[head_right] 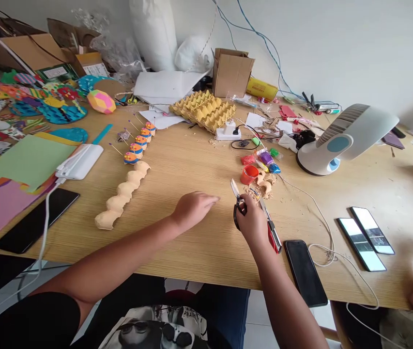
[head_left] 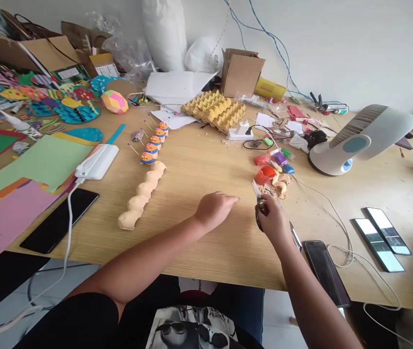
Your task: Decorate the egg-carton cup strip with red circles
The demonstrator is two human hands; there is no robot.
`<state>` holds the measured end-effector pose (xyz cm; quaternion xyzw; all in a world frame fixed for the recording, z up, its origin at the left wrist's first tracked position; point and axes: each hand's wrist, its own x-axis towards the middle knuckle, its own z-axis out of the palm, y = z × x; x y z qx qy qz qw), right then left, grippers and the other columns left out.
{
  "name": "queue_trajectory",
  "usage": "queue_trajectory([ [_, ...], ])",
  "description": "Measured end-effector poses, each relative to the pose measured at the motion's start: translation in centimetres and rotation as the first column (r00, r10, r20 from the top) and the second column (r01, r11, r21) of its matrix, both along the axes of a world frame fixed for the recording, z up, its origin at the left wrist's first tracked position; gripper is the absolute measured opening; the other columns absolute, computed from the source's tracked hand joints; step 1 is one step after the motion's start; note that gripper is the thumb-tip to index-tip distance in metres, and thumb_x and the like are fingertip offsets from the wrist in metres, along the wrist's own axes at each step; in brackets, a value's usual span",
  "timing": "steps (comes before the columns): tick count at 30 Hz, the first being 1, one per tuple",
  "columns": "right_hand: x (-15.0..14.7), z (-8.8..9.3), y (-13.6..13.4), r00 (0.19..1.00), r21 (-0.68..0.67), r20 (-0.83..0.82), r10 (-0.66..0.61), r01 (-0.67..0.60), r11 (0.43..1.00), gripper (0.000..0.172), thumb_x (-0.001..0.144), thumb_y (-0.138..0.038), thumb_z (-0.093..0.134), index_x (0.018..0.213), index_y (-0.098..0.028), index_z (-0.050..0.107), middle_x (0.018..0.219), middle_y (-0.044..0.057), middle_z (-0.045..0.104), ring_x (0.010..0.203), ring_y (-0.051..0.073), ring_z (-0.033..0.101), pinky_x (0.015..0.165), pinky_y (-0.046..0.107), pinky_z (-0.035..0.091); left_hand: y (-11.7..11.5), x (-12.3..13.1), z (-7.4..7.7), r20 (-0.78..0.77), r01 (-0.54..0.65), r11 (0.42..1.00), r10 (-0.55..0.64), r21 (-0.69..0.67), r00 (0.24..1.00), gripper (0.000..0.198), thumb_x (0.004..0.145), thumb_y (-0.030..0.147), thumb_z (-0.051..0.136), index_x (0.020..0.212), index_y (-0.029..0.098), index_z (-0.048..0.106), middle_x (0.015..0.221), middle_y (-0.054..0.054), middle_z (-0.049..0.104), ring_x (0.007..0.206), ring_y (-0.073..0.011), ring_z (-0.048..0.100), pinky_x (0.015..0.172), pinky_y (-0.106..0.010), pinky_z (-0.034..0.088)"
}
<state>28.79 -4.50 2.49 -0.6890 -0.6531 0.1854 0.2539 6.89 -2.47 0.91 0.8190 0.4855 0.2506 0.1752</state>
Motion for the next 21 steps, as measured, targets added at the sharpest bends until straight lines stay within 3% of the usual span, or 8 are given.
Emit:
queue_trajectory([
  [3,-0.8,-0.1,0.4,0.98,-0.091,0.187,0.074,-0.058,0.994,0.032,0.089,-0.025,0.057,0.121,-0.026,0.064,0.092,0.004,0.076,0.073,0.021,0.065,0.065,0.031,0.04,-0.5,-2.2,0.2,0.007,-0.07,0.998,0.07,-0.004,0.998,0.026,0.1,0.03,0.059,0.114,0.03,0.08,0.095,-0.005,0.081,0.092,-0.0236,0.073,0.08,-0.036,0.058],
  [6,-0.9,-0.1,0.6,0.939,-0.106,0.334,0.083,-0.05,0.993,0.028,0.093,-0.029,0.057,0.12,-0.025,0.064,0.094,0.005,0.077,0.076,0.023,0.065,0.064,0.03,0.036,0.2,-4.0,0.0,0.141,-0.149,0.988,0.151,-0.025,0.978,0.028,0.101,0.041,0.057,0.106,0.028,0.082,0.093,-0.004,0.082,0.089,-0.0229,0.075,0.083,-0.037,0.059],
  [11,-0.2,0.6,0.6,0.92,-0.095,0.392,0.029,0.009,0.995,0.031,0.095,-0.034,0.057,0.124,-0.024,0.062,0.095,0.007,0.076,0.082,0.026,0.067,0.068,0.032,0.038,2.7,-6.1,-1.4,0.517,-0.185,0.975,0.221,-0.121,0.827,0.045,0.104,0.05,0.048,0.133,0.023,0.069,0.132,-0.011,0.074,0.121,-0.0239,0.07,0.1,-0.038,0.058],
  [17,-1.6,2.1,1.7,0.859,-0.293,0.503,0.092,0.069,0.953,0.03,0.095,-0.042,0.056,0.118,-0.026,0.066,0.095,0.009,0.077,0.087,0.029,0.07,0.068,0.034,0.041,3.0,-7.2,-2.0,0.419,-0.37,0.917,0.28,0.149,0.864,0.042,0.103,0.043,0.052,0.137,0.021,0.06,0.136,-0.014,0.068,0.132,-0.0267,0.06,0.116,-0.047,0.045],
  [21,-2.3,2.3,2.4,0.798,-0.351,0.595,0.097,0.149,0.925,0.034,0.099,-0.043,0.05,0.118,-0.022,0.069,0.102,0.015,0.078,0.094,0.031,0.073,0.071,0.036,0.045,3.2,-7.4,-2.4,0.438,-0.454,0.873,0.342,0.18,0.831,0.041,0.104,0.045,0.049,0.135,0.02,0.058,0.134,-0.014,0.067,0.128,-0.0268,0.06,0.114,-0.046,0.045],
])
